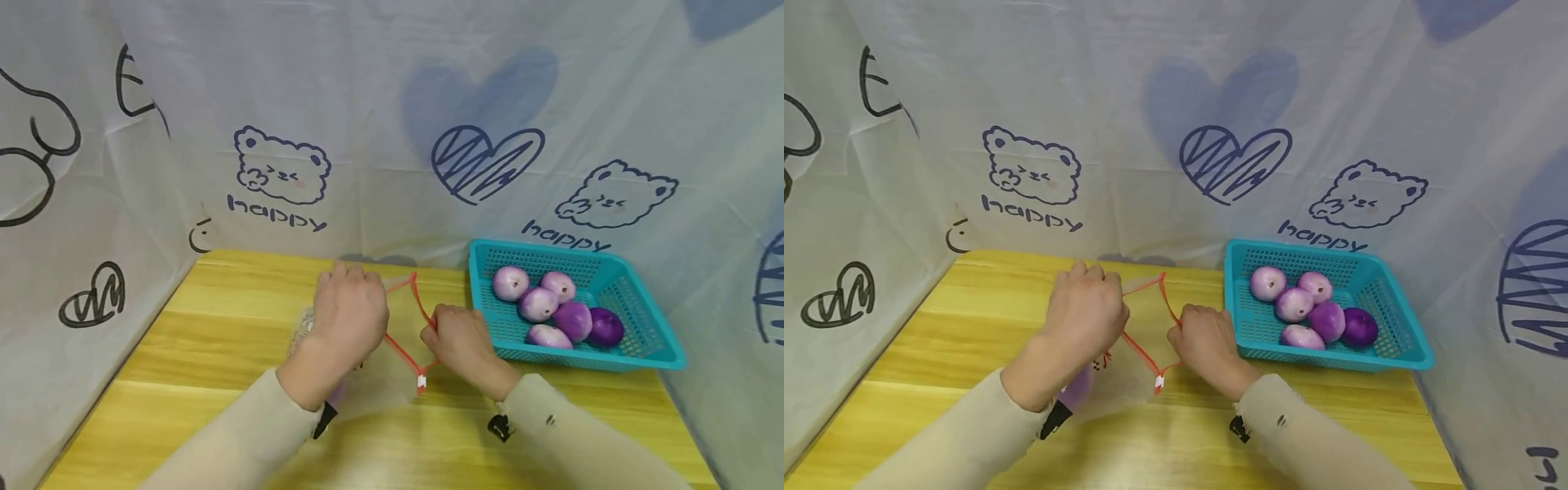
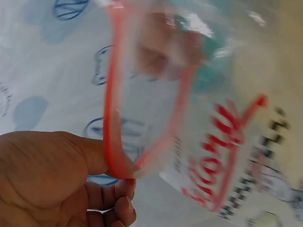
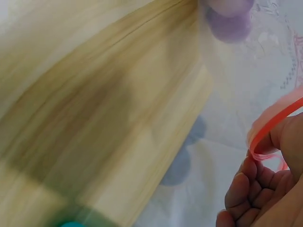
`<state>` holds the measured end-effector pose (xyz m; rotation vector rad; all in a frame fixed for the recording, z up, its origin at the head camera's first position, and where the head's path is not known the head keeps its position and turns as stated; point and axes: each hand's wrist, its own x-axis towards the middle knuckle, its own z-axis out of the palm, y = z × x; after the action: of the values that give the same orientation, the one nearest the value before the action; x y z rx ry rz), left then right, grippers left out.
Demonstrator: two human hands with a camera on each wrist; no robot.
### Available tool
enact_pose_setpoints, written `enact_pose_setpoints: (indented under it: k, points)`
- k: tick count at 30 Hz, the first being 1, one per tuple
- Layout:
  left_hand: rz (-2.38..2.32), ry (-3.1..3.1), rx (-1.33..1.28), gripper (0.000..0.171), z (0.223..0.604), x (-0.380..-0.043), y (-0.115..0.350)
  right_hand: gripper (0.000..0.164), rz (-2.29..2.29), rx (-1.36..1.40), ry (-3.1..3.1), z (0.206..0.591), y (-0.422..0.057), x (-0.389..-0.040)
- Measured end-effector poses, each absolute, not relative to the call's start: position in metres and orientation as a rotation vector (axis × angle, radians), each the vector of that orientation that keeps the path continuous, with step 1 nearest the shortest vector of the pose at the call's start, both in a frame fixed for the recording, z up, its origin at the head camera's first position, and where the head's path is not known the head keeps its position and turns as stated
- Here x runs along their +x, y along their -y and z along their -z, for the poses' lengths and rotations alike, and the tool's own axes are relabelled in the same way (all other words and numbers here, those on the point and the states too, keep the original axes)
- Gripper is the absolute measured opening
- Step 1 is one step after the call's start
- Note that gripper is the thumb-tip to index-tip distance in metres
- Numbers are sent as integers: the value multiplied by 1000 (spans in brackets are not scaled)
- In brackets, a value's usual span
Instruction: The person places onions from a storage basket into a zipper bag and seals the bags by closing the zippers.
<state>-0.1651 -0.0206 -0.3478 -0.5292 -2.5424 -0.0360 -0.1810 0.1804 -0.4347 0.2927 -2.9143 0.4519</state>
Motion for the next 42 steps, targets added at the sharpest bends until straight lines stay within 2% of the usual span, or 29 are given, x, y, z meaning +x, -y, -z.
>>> enact_pose_setpoints:
  k: [6,16,42]
  points:
    - [-158,2692,-723,19,369,-178,14,25,-476,287,2888,442,-183,-180]
    - [-85,2379,-917,26,389,-181,14,23,-286,304,2804,449,-192,-178]
    - [36,2415,-933,25,401,-177,21,20,-256,335,2667,452,-199,-178]
